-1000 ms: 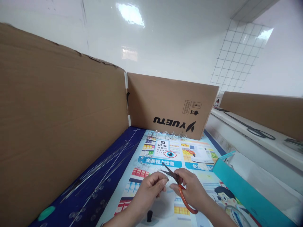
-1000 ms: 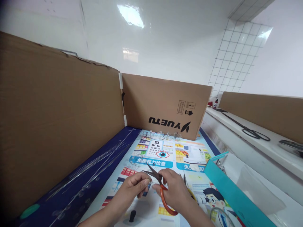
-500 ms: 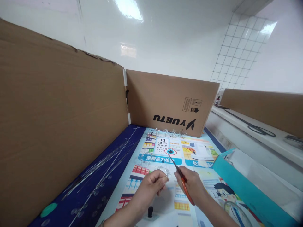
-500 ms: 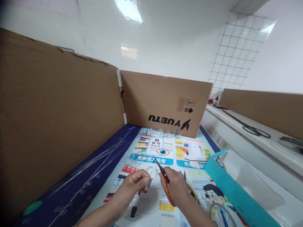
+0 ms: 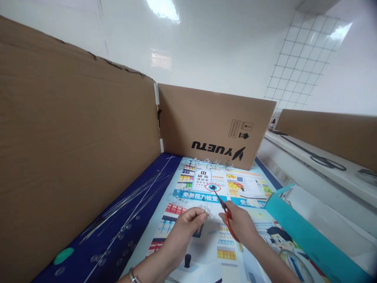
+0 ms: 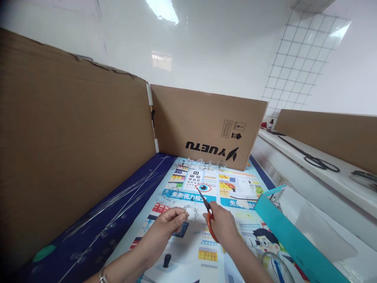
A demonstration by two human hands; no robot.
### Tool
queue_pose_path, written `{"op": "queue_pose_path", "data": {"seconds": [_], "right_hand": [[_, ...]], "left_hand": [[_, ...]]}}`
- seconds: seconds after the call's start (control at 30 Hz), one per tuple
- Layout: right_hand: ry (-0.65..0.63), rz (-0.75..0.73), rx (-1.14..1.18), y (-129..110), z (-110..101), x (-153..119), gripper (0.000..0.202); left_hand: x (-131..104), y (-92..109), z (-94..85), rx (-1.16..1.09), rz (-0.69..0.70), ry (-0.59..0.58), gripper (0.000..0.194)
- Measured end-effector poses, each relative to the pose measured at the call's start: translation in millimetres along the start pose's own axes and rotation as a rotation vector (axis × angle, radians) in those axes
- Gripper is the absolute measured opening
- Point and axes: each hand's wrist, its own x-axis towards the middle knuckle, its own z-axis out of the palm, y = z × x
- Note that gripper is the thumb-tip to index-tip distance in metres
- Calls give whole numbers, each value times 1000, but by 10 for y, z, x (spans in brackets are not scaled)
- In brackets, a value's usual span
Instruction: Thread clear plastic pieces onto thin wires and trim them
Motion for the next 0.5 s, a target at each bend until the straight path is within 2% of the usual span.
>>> {"op": "queue_pose_path", "data": {"seconds": [0.07,0.13,0.37,0.5], "right_hand": [[11,33,-34,29,-6,17,19],[-12,59,56,34,-1,28,26],[-210,101,903,-232,50,-70,29],[-303,102,1072,-361,102,-146,31]], "left_hand": [[11,-15,-11,-43,-26,4,21],[19,-37,-20,-88,-40,-9,21],[29,-141,-17,-173,-15,54,18],[19,-133,-4,-171,33,113,16]]}}
